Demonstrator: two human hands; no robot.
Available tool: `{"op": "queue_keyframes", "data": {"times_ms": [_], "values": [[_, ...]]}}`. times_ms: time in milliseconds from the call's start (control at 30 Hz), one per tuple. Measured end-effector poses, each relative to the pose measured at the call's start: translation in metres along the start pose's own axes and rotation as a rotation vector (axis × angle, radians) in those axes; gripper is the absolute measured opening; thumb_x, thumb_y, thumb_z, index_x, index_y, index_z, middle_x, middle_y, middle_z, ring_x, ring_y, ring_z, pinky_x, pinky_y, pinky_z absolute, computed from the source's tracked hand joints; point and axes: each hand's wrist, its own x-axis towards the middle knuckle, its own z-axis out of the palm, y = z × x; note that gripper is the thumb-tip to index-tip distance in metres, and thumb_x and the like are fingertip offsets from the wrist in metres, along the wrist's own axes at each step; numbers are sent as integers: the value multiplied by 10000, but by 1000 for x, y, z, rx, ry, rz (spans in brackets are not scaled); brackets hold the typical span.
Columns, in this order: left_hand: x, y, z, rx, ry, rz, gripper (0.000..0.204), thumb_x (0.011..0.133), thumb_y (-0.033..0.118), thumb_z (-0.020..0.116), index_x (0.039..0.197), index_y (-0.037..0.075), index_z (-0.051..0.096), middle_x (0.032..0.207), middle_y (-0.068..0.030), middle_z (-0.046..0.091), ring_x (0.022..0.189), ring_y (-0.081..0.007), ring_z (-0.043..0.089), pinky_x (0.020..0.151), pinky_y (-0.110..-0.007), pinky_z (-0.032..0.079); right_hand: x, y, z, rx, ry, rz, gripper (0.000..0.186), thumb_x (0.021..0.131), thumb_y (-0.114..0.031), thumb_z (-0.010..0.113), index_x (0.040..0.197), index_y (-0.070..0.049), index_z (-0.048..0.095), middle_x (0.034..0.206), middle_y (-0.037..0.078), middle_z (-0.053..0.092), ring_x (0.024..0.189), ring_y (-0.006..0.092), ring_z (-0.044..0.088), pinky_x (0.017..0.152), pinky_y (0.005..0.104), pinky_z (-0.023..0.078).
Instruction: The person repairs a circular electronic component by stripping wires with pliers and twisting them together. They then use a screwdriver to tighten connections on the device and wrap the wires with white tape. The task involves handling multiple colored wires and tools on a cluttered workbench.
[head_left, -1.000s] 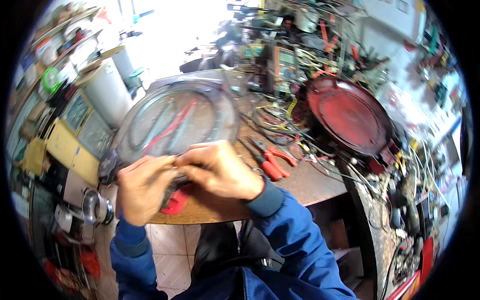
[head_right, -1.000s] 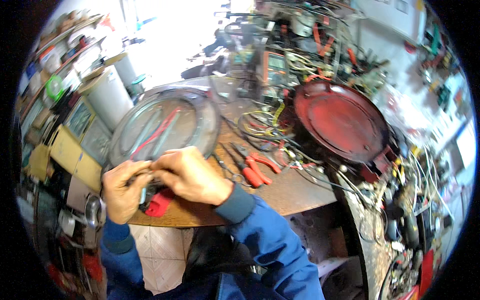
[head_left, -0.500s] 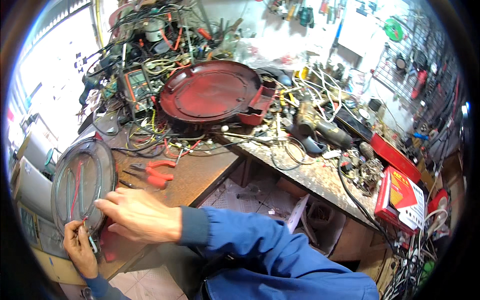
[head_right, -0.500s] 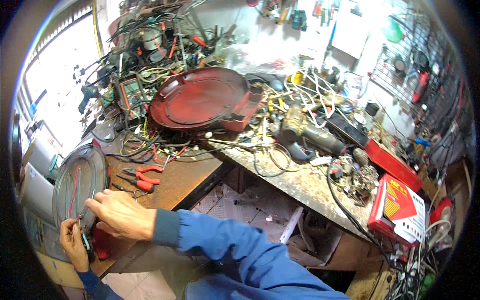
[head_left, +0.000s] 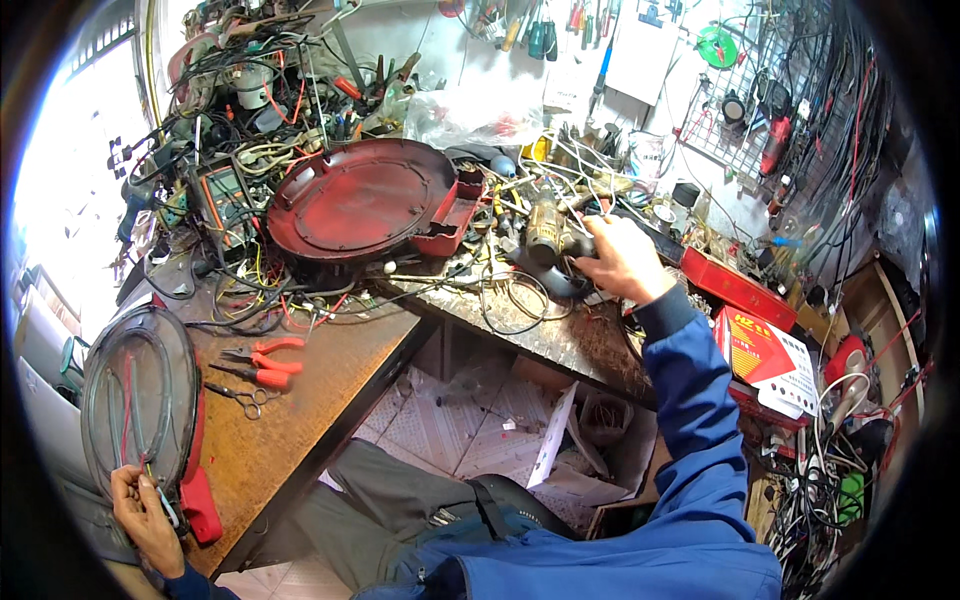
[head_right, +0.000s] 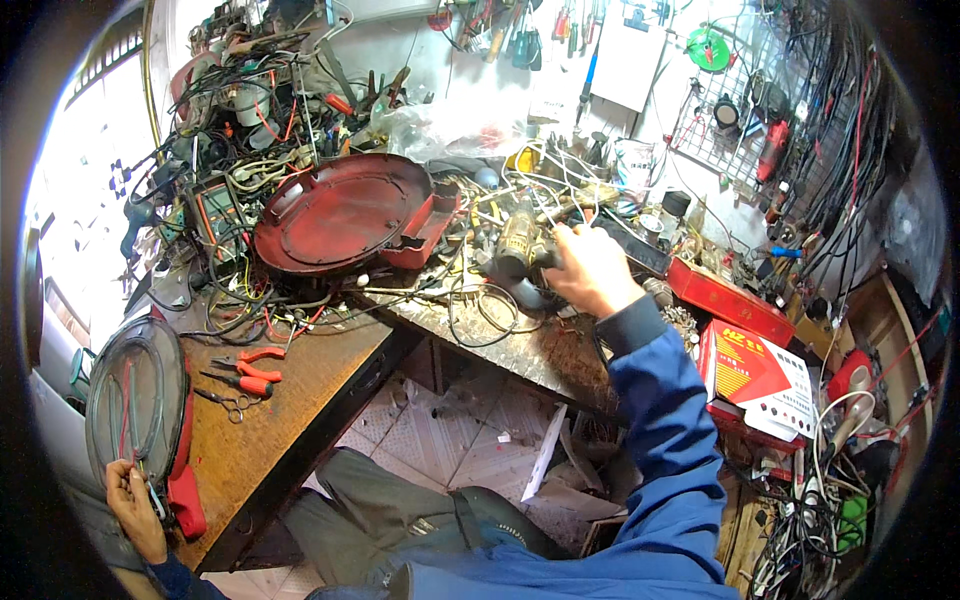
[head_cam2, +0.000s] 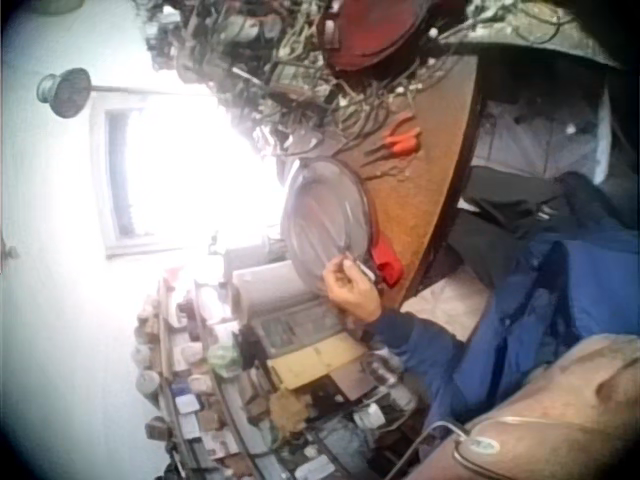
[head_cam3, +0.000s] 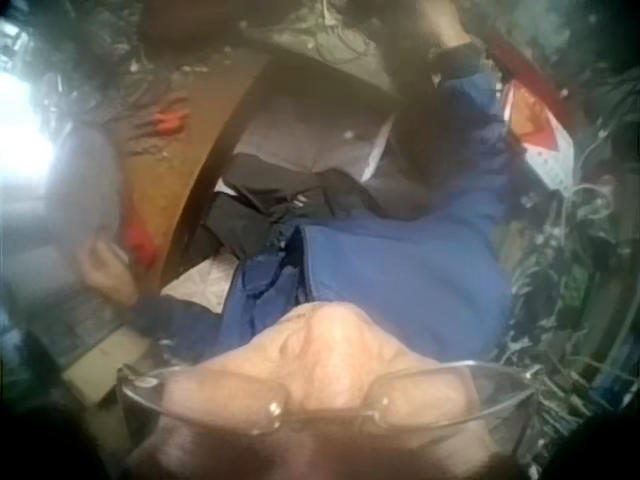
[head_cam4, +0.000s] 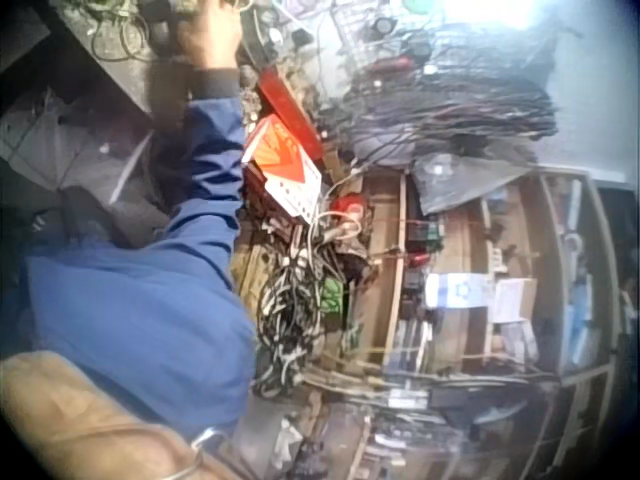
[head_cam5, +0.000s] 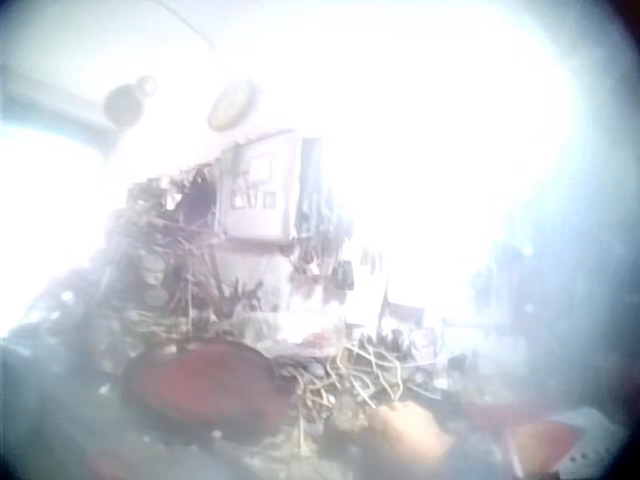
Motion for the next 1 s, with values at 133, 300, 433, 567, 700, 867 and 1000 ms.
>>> {"op": "queue_keyframes", "data": {"times_ms": [133,300,433,567,700,867,1000], "values": [[0,3,1,43,9,4,77,1070,70,496,1031,8,519,867,-20,480,785,-93,441,706,-255,386,18,34,18,178,-243,11,586,813,-249,789,1299,19,598,1101,285,703,1047,439,686,912,479,553],[-2,0,2,-1,18,-32,70,1066,62,491,1030,8,516,882,-19,473,803,-94,440,719,-255,387,24,32,40,332,-174,2,649,802,-243,809,1356,16,590,1095,262,716,1012,404,704,905,428,545],[-2,3,2,7,3,-36,71,1065,57,488,1036,-1,517,905,-23,475,825,-98,444,741,-251,386,38,38,21,456,-89,30,534,757,-250,797,1230,-22,702,1064,215,748,980,354,729,880,434,555],[-7,-8,-3,72,56,-37,65,1073,66,488,1035,25,521,917,1,457,796,-82,427,704,-241,372,91,28,5,355,-32,42,530,747,-311,820,1157,16,743,1054,243,752,981,341,733,884,422,558],[-4,-27,-11,80,32,-45,60,1071,63,489,1037,24,521,924,1,453,811,-89,430,720,-238,371,142,9,25,239,-173,199,465,775,-321,792,1052,46,723,1054,264,734,1017,397,718,906,452,559],[-3,-21,-5,116,59,-14,52,1066,56,490,1055,15,520,916,-9,442,829,-108,440,766,-259,398,175,-10,85,146,-28,282,508,800,-366,815,1072,45,691,1054,279,734,1000,421,719,905,466,562],[2,-27,-15,155,-30,-52,162,1060,99,533,1187,-3,534,918,-48,565,811,-126,531,763,-274,461,178,11,94,235,-168,163,494,824,-355,803,1102,46,728,1066,272,739,1036,397,720,923,436,558]]}}
